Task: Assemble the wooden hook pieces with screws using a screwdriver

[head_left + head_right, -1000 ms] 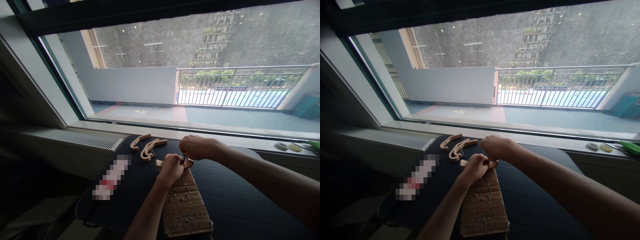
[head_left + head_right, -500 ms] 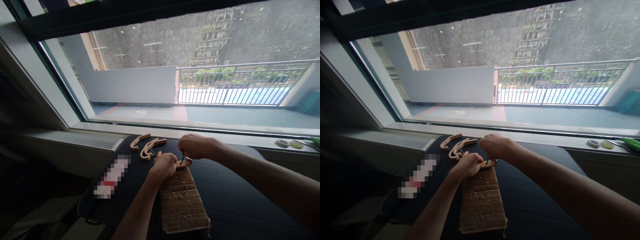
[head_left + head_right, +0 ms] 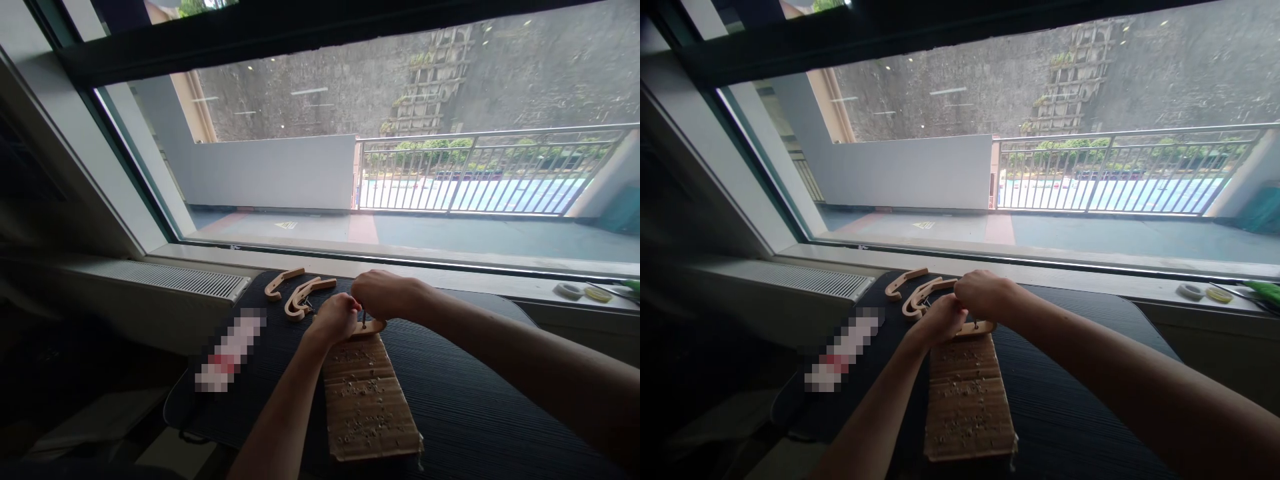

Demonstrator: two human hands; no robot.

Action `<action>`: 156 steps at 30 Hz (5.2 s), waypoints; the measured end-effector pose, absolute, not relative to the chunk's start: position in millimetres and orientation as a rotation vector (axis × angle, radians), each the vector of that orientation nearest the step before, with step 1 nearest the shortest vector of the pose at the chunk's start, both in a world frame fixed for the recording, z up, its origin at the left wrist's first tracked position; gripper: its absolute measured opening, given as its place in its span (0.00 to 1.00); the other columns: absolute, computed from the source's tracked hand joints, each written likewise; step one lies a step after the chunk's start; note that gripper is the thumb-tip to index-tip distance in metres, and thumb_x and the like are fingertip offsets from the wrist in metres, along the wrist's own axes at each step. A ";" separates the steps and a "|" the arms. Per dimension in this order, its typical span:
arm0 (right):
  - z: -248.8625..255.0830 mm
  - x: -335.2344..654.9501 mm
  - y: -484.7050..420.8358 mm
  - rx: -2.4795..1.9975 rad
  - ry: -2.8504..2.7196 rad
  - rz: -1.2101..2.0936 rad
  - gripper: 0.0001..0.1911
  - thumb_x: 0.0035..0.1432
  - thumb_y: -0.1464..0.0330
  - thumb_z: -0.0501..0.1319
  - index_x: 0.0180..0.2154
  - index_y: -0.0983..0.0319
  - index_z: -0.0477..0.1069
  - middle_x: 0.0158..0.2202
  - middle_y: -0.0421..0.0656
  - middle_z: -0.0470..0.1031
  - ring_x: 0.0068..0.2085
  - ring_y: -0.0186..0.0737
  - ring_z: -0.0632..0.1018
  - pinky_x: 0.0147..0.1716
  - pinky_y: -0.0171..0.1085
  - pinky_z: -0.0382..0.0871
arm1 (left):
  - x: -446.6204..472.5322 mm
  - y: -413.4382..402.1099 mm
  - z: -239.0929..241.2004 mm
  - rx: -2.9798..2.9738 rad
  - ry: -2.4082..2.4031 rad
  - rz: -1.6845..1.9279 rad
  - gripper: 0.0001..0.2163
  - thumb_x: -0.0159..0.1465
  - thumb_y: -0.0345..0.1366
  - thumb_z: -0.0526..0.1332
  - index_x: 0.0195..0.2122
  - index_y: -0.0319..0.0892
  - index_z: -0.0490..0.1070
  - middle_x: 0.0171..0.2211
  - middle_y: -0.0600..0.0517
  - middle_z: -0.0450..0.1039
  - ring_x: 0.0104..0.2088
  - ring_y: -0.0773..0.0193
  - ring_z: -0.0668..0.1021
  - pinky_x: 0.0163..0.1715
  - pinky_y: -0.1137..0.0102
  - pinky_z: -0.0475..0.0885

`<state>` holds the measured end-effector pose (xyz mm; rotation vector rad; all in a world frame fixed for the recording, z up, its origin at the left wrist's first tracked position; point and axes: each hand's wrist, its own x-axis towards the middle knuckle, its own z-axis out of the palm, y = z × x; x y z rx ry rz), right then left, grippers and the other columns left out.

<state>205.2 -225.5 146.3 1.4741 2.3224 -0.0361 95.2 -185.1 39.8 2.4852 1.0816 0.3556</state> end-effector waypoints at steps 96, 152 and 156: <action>159.5 214.8 -240.0 1.664 2.308 0.008 0.14 0.52 0.74 0.60 0.43 0.65 0.73 0.38 0.48 0.76 0.36 0.39 0.74 0.28 0.34 0.59 | 116.1 -209.5 12.8 2.390 1.294 0.492 0.09 0.60 0.38 0.58 0.32 0.41 0.75 0.36 0.48 0.75 0.37 0.61 0.76 0.37 0.71 0.66; 162.6 220.0 -236.8 1.745 2.251 -0.091 0.11 0.51 0.69 0.59 0.37 0.65 0.75 0.34 0.47 0.76 0.32 0.38 0.72 0.26 0.35 0.57 | 114.3 -210.5 12.8 2.399 1.269 0.525 0.07 0.59 0.38 0.58 0.32 0.41 0.72 0.35 0.48 0.74 0.37 0.61 0.76 0.34 0.72 0.65; 164.7 219.8 -237.8 1.723 2.281 -0.113 0.13 0.51 0.71 0.59 0.40 0.62 0.75 0.36 0.45 0.76 0.34 0.38 0.72 0.28 0.36 0.58 | 114.8 -210.4 12.6 2.385 1.276 0.512 0.07 0.59 0.39 0.59 0.32 0.40 0.72 0.35 0.48 0.73 0.37 0.61 0.76 0.34 0.72 0.64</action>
